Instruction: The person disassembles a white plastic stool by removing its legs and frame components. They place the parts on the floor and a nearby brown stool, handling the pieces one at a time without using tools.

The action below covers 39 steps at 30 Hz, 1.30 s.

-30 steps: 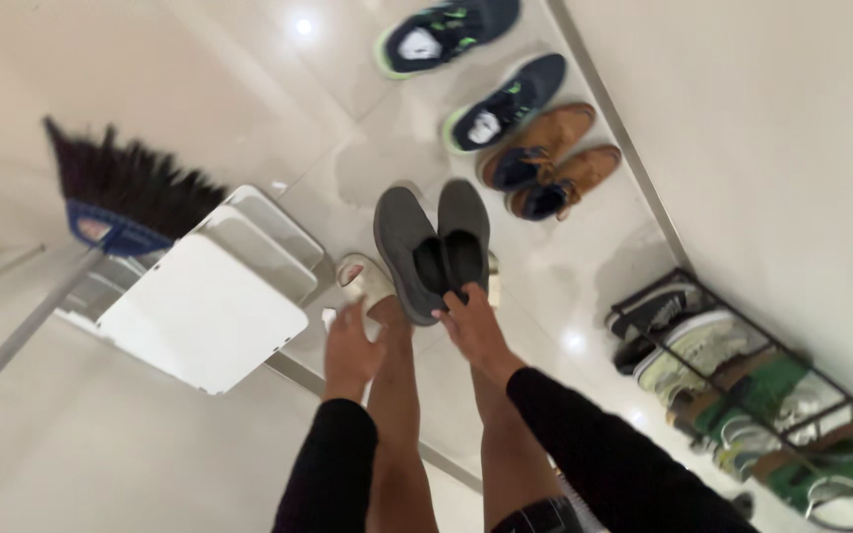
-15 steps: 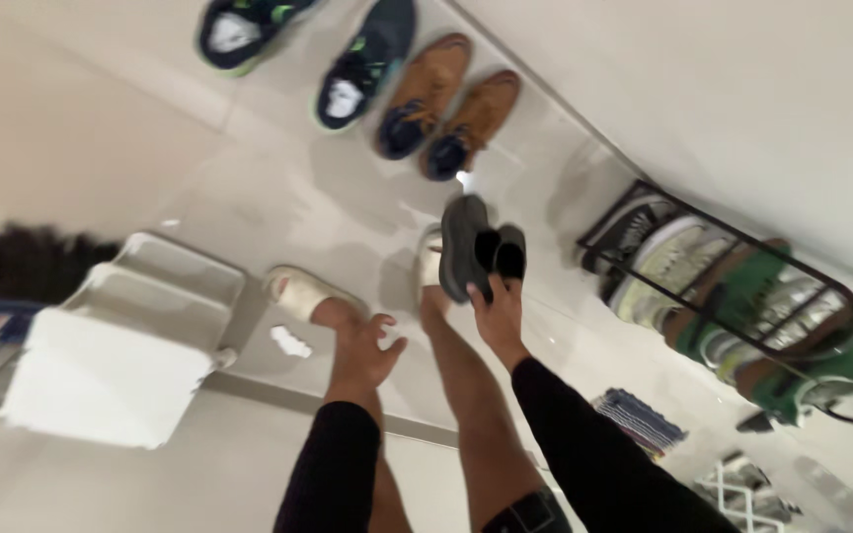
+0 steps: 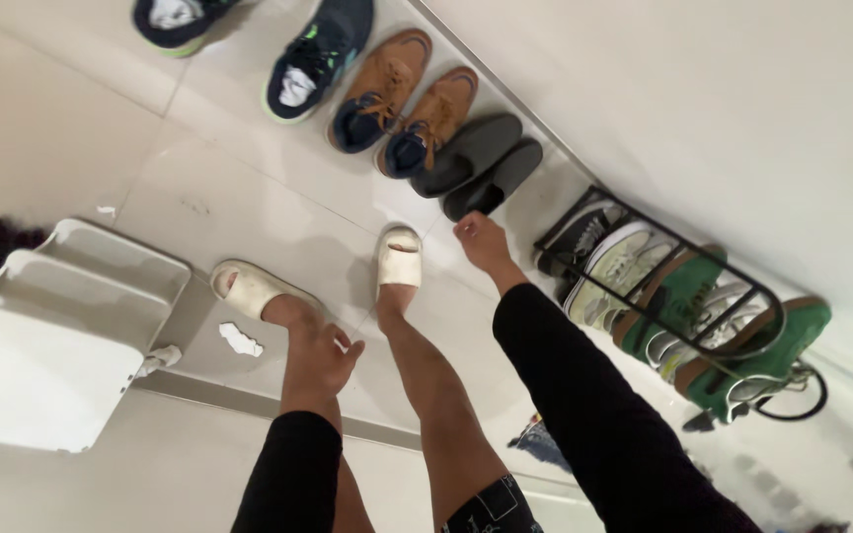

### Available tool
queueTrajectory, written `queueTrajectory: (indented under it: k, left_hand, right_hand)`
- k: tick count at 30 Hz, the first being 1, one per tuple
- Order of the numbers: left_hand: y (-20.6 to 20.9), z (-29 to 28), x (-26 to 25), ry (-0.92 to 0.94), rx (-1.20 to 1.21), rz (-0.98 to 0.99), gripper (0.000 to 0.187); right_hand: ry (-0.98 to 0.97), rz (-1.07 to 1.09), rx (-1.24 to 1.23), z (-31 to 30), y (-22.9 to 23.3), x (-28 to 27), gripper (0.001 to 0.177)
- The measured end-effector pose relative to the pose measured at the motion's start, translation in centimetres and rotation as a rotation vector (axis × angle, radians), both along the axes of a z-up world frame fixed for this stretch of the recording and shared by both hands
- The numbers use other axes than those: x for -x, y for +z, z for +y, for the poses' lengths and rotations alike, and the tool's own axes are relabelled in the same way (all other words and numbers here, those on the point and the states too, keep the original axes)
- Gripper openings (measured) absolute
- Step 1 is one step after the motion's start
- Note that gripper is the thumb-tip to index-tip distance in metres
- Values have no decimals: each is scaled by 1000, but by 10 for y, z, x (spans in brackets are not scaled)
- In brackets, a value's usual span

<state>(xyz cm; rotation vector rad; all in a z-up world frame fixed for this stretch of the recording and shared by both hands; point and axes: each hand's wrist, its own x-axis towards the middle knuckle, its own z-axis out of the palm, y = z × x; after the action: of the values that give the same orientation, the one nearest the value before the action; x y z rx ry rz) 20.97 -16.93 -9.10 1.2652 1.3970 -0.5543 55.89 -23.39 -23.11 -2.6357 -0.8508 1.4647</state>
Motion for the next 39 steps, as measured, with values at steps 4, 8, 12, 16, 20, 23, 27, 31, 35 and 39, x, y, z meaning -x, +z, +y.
queueTrajectory:
  k: [4,8,12,16,20,23,27,31,35,39]
  left_hand:
    - [0,-30,36,295,63,-48,30]
    - [29,-39,92,379,-40,-32,27]
    - [48,-36,155,497,-108,46,30]
    - [74,-46,213,701,-52,106,29]
    - [98,-45,279,861,-97,162,27]
    - [118,-51,318,957,-68,167,28]
    - [129,-61,364,1090,-127,187,30]
    - [124,-67,394,1221,-41,195,32]
    - [129,-71,400,1309,84,234,35]
    - [130,-81,384,1415,98,234,37]
  right_hand:
    - [159,68,-34,-9,27,38,20]
    - [423,143,113,-3,57,98,22]
    - [456,278,192,31,69,180,18]
    - [633,343,112,65,88,261,19]
    - [853,318,-25,135,98,365,21]
    - [844,382,1,177,107,430,22]
    - [881,405,-130,209,97,515,34]
    - [803,309,-68,219,60,579,61]
    - [649,331,70,227,16,603,62]
    - [416,666,53,241,6,600,40]
